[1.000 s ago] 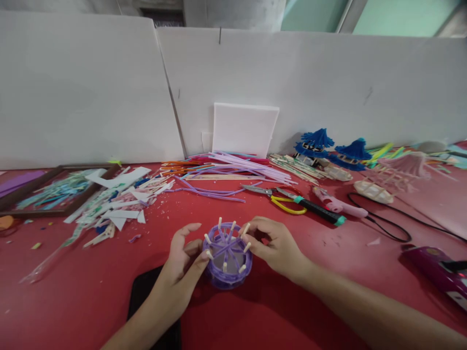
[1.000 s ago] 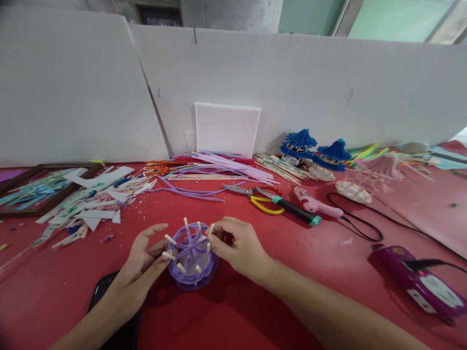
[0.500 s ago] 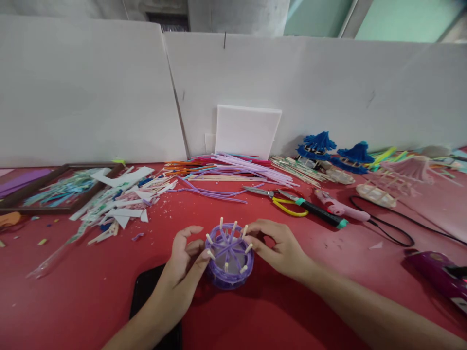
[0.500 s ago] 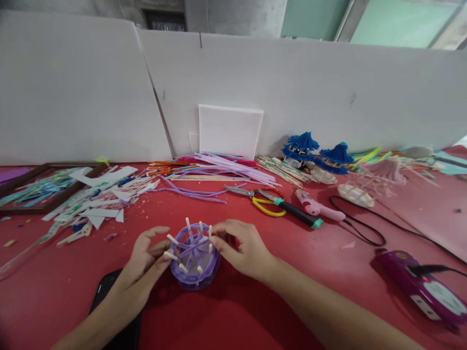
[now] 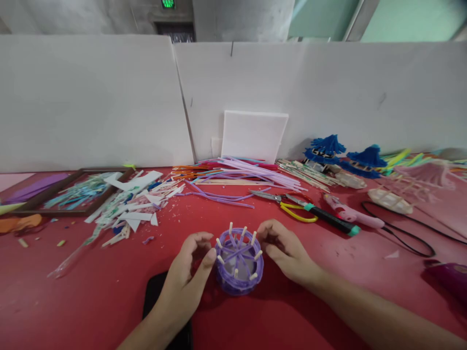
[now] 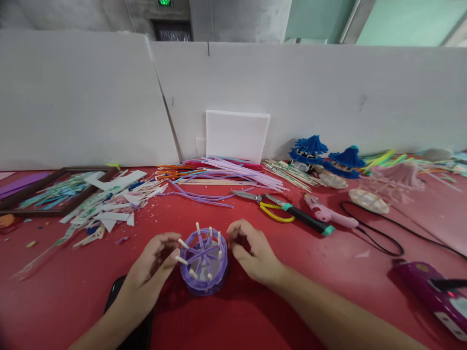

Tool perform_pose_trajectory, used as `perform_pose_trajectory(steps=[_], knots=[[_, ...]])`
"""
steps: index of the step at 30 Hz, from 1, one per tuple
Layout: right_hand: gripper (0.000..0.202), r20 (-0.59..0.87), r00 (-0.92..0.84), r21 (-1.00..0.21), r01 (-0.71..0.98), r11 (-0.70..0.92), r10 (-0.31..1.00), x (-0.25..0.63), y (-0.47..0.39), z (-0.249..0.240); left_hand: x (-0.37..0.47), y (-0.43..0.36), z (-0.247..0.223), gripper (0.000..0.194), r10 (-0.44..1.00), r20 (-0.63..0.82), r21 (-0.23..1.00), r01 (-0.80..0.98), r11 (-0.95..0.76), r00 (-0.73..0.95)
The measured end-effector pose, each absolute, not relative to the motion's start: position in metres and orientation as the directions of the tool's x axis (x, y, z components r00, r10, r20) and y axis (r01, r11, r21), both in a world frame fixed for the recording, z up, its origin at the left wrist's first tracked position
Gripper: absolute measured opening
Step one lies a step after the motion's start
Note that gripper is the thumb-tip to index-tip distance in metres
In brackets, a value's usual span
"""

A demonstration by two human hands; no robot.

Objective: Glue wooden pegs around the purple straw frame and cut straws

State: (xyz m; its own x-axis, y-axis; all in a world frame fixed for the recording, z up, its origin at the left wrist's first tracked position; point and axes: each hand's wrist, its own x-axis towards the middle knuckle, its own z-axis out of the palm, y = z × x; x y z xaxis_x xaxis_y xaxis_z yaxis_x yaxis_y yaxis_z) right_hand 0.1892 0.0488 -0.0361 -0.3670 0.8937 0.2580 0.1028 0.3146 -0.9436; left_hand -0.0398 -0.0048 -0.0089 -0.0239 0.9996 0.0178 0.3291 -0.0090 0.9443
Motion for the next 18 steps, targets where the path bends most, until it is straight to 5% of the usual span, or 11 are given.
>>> perform_pose_trajectory(steps=[18], knots=[[0.014, 0.216, -0.353, -0.908, 0.271, 0.32, 0.91, 0.1853, 0.0524, -0.0361, -0.0418, -0.0013, -0.0057, 0.021, 0.991, 0.056, 0.969, 0.245, -0.025, -0.118]])
